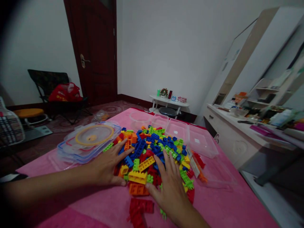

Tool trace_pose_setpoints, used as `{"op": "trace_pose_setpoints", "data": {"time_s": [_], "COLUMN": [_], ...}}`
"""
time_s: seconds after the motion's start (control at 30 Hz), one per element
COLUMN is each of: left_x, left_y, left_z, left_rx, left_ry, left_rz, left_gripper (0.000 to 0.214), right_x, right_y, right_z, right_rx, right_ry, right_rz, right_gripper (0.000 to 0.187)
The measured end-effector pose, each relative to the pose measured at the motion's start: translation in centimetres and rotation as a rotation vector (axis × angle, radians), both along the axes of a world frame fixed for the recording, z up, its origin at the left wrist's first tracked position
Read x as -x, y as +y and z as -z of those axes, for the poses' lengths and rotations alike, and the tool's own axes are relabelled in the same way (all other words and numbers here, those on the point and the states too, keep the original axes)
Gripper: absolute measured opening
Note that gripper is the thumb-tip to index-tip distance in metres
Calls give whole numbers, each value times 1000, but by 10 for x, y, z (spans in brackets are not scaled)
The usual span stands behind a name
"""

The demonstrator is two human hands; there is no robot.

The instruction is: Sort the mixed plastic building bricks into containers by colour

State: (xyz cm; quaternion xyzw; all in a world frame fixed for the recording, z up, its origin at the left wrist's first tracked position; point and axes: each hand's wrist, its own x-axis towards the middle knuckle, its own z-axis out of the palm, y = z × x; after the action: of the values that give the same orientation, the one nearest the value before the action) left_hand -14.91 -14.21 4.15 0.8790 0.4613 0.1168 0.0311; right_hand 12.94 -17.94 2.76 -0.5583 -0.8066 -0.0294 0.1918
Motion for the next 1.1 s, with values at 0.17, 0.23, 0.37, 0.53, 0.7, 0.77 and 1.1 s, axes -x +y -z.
{"op": "trace_pose_setpoints", "data": {"time_s": [0.17,0.23,0.37,0.53,0.7,0.77,1.1], "left_x": [-32,-39,-37,-23,-49,-68,-128], "left_y": [35,48,62,39,-23,-45,-19], "left_z": [0,-2,-17,-47,-51,-43,1], "left_rx": [-113,-127,-109,-161,-208,-160,-351], "left_ry": [-22,-44,-44,40,-160,-122,-17], "left_rz": [58,87,42,-114,294,609,628], "left_gripper": [96,85,62,46,40,50,37], "right_x": [24,27,17,-32,-91,-106,-117], "right_y": [30,44,53,26,7,6,5], "right_z": [-20,-29,-46,-50,-26,-17,-12], "right_rx": [8,26,104,-89,-212,-195,-138], "right_ry": [71,135,224,72,-193,-270,-397], "right_rz": [-46,-63,-69,36,209,244,355], "right_gripper": [74,72,71,61,47,42,56]}}
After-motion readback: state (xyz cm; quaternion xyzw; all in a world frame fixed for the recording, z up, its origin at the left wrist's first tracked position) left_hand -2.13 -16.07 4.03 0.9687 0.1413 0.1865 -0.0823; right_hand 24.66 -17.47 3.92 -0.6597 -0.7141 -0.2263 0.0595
